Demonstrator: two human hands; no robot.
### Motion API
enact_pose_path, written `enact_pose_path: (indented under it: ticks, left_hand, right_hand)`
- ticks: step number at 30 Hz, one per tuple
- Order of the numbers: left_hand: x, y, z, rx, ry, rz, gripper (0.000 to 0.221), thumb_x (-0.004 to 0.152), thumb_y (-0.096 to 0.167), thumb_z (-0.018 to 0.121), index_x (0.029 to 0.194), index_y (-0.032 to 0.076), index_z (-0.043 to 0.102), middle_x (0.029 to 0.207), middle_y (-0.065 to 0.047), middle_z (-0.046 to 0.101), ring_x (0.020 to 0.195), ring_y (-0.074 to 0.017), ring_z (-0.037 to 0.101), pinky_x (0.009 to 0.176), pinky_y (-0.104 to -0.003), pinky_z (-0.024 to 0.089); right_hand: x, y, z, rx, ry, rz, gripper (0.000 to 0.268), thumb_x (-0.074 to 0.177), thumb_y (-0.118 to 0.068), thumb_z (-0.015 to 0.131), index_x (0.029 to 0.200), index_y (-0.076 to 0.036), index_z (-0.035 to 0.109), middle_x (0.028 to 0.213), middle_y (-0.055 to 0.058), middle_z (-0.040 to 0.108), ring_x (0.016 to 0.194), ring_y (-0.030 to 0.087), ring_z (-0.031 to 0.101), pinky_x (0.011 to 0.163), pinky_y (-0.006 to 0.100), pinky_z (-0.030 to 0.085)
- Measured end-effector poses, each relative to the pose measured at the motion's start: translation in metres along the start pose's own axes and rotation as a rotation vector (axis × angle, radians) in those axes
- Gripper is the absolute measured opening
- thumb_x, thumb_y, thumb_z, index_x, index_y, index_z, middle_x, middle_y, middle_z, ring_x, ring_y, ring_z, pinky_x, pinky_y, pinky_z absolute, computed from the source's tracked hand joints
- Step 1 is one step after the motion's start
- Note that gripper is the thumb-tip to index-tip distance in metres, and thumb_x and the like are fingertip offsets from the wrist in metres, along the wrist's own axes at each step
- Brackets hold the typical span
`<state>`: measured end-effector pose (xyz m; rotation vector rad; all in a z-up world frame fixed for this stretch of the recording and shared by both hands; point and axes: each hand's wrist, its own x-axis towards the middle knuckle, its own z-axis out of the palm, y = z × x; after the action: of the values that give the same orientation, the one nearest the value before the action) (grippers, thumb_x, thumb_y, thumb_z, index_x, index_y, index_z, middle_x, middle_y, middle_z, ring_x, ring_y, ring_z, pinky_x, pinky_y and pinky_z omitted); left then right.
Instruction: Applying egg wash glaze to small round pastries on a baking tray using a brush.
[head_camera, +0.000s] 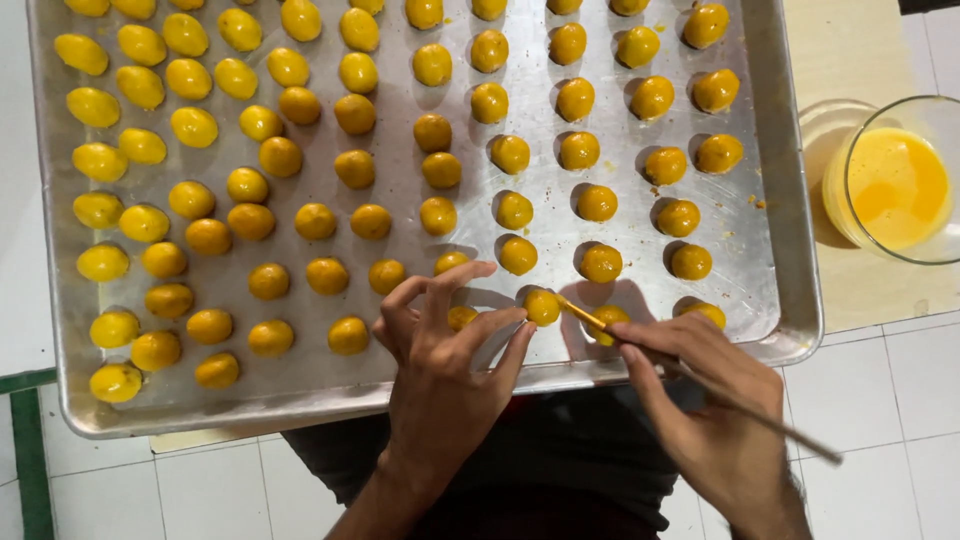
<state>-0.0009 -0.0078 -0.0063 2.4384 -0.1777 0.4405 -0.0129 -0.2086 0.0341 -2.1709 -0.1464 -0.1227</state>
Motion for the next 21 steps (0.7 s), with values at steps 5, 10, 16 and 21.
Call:
enact_pose_path:
  ticks: [5, 10, 16, 21]
  left_hand:
    - [0.000, -0.001, -0.001, 0.000, 0.024, 0.015, 0.013, 0.080, 0.024, 0.088, 0.085, 0.026, 0.077, 0.130, 0.004, 0.061, 0.118, -0.0294, 0.044, 0.099, -0.045, 0.028]
    - [-0.001, -0.002, -0.001, -0.021, 0.020, -0.009, 0.016, 0.080, 0.026, 0.089, 0.090, 0.026, 0.076, 0.131, 0.003, 0.060, 0.118, -0.0304, 0.043, 0.104, -0.045, 0.029]
    - [0.004, 0.002, -0.007, -0.006, -0.043, 0.067, 0.023, 0.088, 0.012, 0.080, 0.104, 0.028, 0.076, 0.136, 0.001, 0.055, 0.120, -0.0310, 0.040, 0.101, -0.045, 0.028]
    - [0.003, 0.001, -0.009, 0.022, -0.080, 0.109, 0.031, 0.084, 0.002, 0.075, 0.102, 0.028, 0.076, 0.139, -0.002, 0.053, 0.118, -0.0322, 0.040, 0.098, -0.046, 0.027]
  right_hand:
    - [-0.010, -0.001, 0.000, -0.023, -0.027, 0.032, 0.014, 0.090, -0.004, 0.070, 0.103, -0.004, 0.077, 0.094, 0.006, 0.079, 0.086, 0.016, 0.072, 0.089, 0.027, 0.052]
    - [-0.020, 0.000, -0.009, -0.069, 0.008, -0.100, 0.014, 0.090, 0.000, 0.068, 0.103, -0.002, 0.074, 0.101, 0.009, 0.077, 0.089, 0.017, 0.073, 0.085, 0.026, 0.055]
    - [-0.014, 0.008, -0.007, -0.023, -0.134, -0.141, 0.017, 0.089, -0.003, 0.069, 0.104, -0.004, 0.075, 0.100, 0.007, 0.077, 0.089, 0.016, 0.072, 0.085, 0.026, 0.056]
    - [-0.013, 0.004, -0.003, -0.059, -0.060, -0.123, 0.018, 0.089, 0.001, 0.070, 0.106, -0.002, 0.075, 0.097, 0.008, 0.074, 0.087, 0.016, 0.070, 0.087, 0.026, 0.054]
